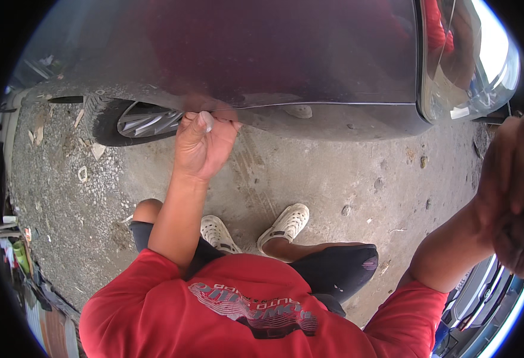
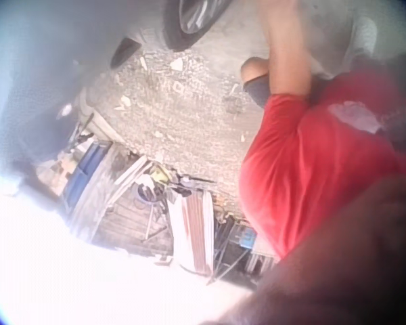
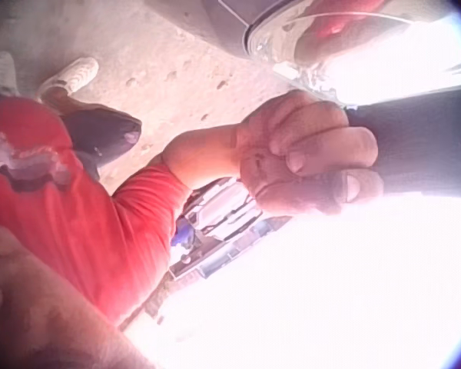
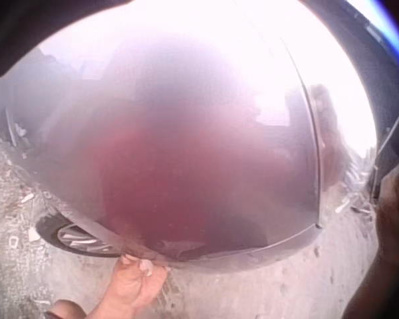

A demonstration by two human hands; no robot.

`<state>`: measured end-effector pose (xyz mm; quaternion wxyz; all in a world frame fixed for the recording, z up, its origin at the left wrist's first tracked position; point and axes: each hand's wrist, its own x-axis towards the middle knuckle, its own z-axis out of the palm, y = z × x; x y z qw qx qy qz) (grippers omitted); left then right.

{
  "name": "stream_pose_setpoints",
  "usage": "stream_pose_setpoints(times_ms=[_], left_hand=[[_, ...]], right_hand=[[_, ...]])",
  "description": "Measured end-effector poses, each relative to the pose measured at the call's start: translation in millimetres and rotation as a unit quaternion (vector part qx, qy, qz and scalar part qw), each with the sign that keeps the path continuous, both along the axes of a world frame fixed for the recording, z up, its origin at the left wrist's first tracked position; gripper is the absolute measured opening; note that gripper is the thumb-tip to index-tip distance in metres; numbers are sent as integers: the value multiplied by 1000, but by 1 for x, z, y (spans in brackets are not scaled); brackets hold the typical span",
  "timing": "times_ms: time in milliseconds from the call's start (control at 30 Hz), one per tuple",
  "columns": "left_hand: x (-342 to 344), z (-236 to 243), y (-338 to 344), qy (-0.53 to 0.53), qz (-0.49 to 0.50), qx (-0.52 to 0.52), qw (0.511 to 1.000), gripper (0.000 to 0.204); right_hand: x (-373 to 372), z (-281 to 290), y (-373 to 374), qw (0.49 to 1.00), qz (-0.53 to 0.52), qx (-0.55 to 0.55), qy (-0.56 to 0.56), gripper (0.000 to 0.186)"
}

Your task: The person kneels by the front wheel of a silver car and uses their hands to push and align the bumper panel into place. They then move to the open hood to retrieve a small fastener and return to the bumper to secure the panel, pressing it firmly against the car body.

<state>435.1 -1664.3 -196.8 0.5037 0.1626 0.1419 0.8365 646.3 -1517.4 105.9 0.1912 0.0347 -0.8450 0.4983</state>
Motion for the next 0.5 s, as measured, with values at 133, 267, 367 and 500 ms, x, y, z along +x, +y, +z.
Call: stream_pose_setpoints(times_ms=[133,267,367,500], left_hand=[[0,12,1,-4,-22,17,1000,10],[-3,19,-1,-32,-77,-1,996,26],[-6,27,-8,-31,-88,-46,995,26],[-16,31,-11,10,-103,-54,993,24]], right_hand=[[35,-175,-52,943,65,-224,-237,16],[54,-404,-85,792,-99,-195,-570,18],[54,-528,-91,770,-70,-129,-621,28],[22,-614,-98,793,-194,-120,-565,28]])
